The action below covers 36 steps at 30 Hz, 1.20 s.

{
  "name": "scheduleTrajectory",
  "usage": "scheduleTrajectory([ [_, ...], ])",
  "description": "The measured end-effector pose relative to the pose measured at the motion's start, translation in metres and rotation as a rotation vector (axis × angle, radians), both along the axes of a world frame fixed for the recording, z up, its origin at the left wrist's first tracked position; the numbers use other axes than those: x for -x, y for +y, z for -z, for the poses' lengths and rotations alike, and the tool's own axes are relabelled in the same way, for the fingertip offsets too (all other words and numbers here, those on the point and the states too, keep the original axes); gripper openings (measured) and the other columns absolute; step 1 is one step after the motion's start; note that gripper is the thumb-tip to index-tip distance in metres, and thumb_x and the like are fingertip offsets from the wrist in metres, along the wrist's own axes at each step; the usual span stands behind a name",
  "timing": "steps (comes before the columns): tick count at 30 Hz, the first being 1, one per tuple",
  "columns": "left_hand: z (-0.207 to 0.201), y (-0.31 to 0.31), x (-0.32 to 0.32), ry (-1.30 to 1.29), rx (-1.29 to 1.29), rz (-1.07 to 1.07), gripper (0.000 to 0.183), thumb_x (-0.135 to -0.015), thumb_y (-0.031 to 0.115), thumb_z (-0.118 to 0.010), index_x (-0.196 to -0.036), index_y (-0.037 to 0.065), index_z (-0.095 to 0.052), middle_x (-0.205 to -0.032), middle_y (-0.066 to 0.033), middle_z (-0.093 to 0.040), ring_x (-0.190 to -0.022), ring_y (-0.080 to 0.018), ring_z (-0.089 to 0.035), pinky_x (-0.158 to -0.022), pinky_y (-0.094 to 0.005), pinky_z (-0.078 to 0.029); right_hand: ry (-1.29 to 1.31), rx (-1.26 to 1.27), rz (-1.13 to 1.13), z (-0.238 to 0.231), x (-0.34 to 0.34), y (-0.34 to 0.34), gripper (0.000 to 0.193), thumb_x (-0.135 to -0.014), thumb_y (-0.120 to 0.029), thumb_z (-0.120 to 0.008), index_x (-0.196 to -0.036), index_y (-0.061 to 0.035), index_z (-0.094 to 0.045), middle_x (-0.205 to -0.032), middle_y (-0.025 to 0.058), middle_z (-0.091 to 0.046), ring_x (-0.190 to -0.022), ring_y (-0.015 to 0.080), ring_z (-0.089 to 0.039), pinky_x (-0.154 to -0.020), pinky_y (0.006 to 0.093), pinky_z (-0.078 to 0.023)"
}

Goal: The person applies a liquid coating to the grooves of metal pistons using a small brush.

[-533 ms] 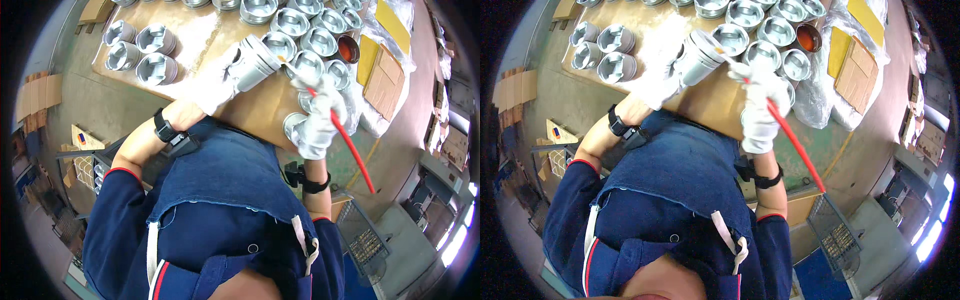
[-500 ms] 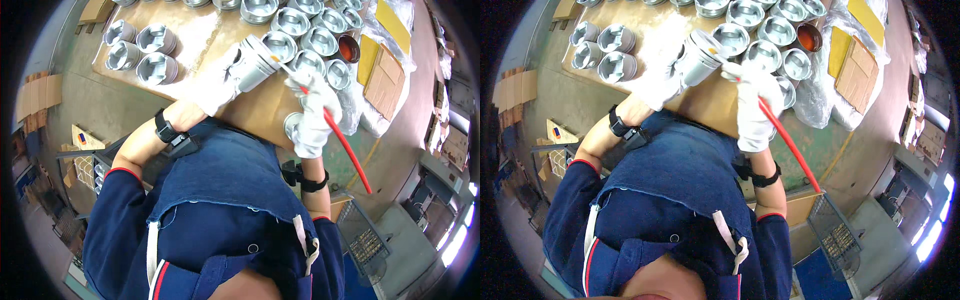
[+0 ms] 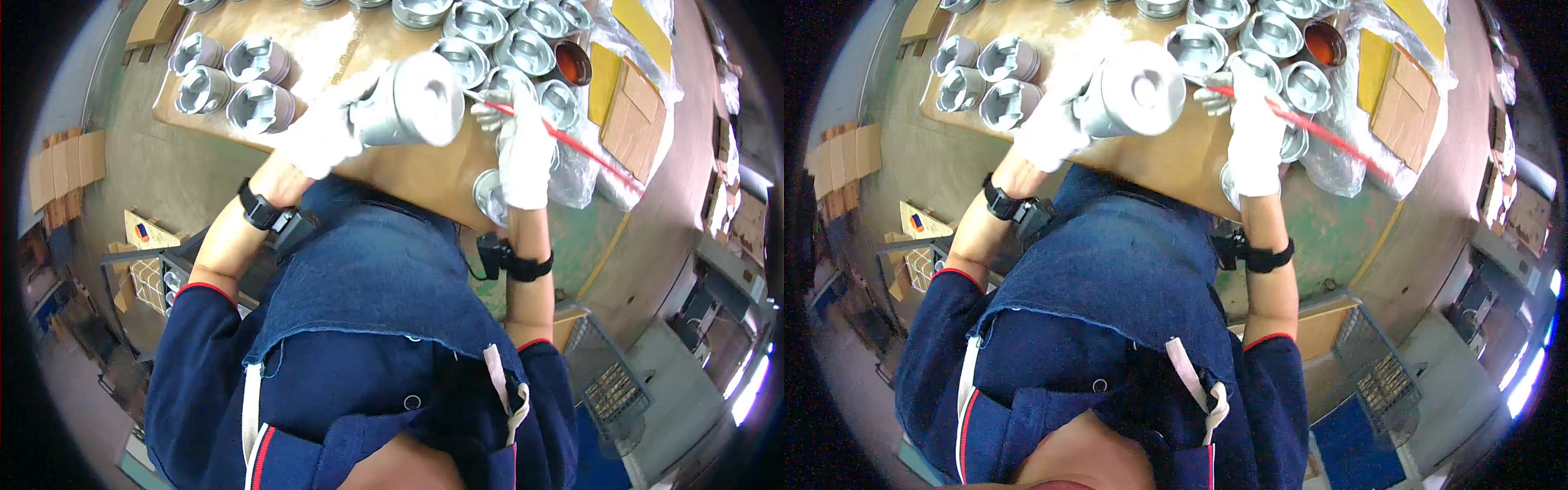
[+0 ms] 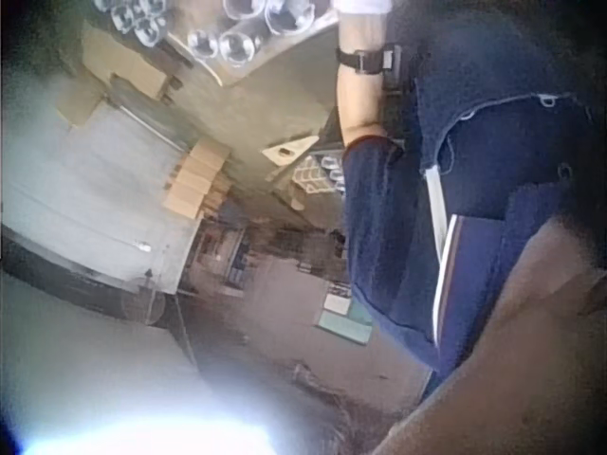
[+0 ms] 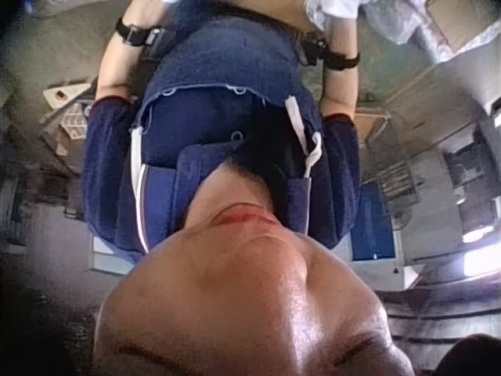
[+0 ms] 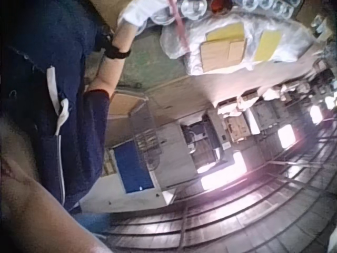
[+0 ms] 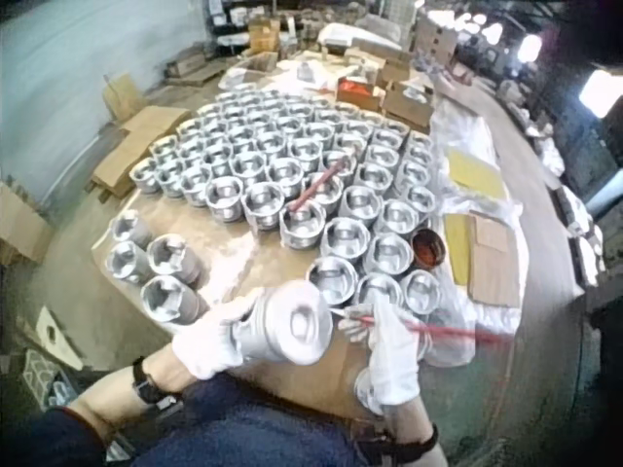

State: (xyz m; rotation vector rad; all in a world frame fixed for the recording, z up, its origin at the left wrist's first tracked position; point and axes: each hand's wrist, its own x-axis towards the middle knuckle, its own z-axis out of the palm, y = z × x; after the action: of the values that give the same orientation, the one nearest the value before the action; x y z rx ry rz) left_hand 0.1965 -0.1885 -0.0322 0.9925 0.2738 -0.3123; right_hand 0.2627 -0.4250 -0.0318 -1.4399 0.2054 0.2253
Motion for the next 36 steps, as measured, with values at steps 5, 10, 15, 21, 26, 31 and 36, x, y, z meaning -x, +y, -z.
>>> scheduleTrajectory([
  [5,-0.003,-0.004,-0.012,-0.348,-1.046,0.542,0.045,-0.092,0.043,-0.065,-0.117,0.005,-0.068,-0.104,-0.0112,-0.071,-0.09,-0.0193,-0.066,-0.076,-0.0336,-0.052,-0.206,0.126,-0.168,-0.003,-0.001,-0.007,0.029,-0.1,-0.026,-0.059,-0.094,0.001,-0.07,-0.072,0.0075,-0.069,-0.06,0.0131,-0.06,-0.057,0.0271,-0.046],
  [10,0.013,-0.025,-0.011,-0.205,-1.034,0.258,0.046,-0.091,0.047,-0.065,-0.107,0.004,-0.072,-0.095,-0.0131,-0.071,-0.083,-0.0221,-0.066,-0.077,-0.0347,-0.052,-0.787,0.82,-0.381,0.007,0.051,0.005,0.016,-0.092,-0.011,-0.06,-0.078,-0.0075,-0.067,-0.065,0.0098,-0.059,-0.061,0.0264,-0.054,-0.058,0.0394,-0.044],
  [15,0.022,-0.049,-0.013,-0.381,-1.189,0.342,0.037,-0.094,0.04,-0.061,-0.102,0.005,-0.07,-0.096,-0.0156,-0.07,-0.09,-0.0307,-0.068,-0.081,-0.0394,-0.054,-0.376,0.676,-0.301,0.002,0.063,-0.035,0.029,-0.097,-0.016,-0.063,-0.071,-0.0036,-0.065,-0.069,0.0049,-0.067,-0.062,0.0129,-0.059,-0.058,0.0316,-0.044],
  [21,0.043,-0.107,-0.029,-0.611,-1.374,0.72,0.019,-0.088,0.023,-0.065,-0.092,0.004,-0.066,-0.088,-0.0171,-0.068,-0.082,-0.032,-0.066,-0.072,-0.0429,-0.054,-0.176,0.406,0.324,-0.019,0.04,-0.1,0.049,-0.102,-0.031,-0.056,-0.069,0.0029,-0.07,-0.059,0.0085,-0.066,-0.054,0.013,-0.06,-0.058,0.027,-0.047],
  [26,0.07,-0.145,-0.04,-0.726,-1.384,0.533,0.018,-0.083,0.017,-0.065,-0.096,0.004,-0.069,-0.094,-0.0185,-0.068,-0.085,-0.0337,-0.066,-0.074,-0.0433,-0.056,-0.245,0.459,0.275,-0.02,0.019,-0.129,0.049,-0.102,-0.036,-0.055,-0.079,0.0044,-0.072,-0.07,0.0113,-0.07,-0.058,0.0131,-0.061,-0.059,0.026,-0.047],
  [31,0.054,-0.093,-0.022,-1.261,-1.372,0.403,0.033,-0.087,0.025,-0.067,-0.116,0.008,-0.067,-0.12,-0.0149,-0.065,-0.109,-0.0327,-0.062,-0.093,-0.0401,-0.052,-0.064,0.201,0.279,0.002,-0.036,-0.153,0.043,-0.1,-0.037,-0.059,-0.1,0.0025,-0.076,-0.079,0.0068,-0.071,-0.064,0.0101,-0.057,-0.062,0.0244,-0.045],
  [36,0.017,0.045,0.03,-0.941,-1.817,0.16,0.027,-0.087,0.018,-0.07,-0.113,0.011,-0.072,-0.094,-0.0048,-0.071,-0.08,-0.0206,-0.067,-0.068,-0.0307,-0.055,0.006,0.289,0.157,0.029,-0.112,-0.184,0.042,-0.098,-0.04,-0.063,-0.115,-0.0023,-0.073,-0.094,0.0042,-0.073,-0.073,0.0076,-0.062,-0.067,0.0219,-0.049],
])
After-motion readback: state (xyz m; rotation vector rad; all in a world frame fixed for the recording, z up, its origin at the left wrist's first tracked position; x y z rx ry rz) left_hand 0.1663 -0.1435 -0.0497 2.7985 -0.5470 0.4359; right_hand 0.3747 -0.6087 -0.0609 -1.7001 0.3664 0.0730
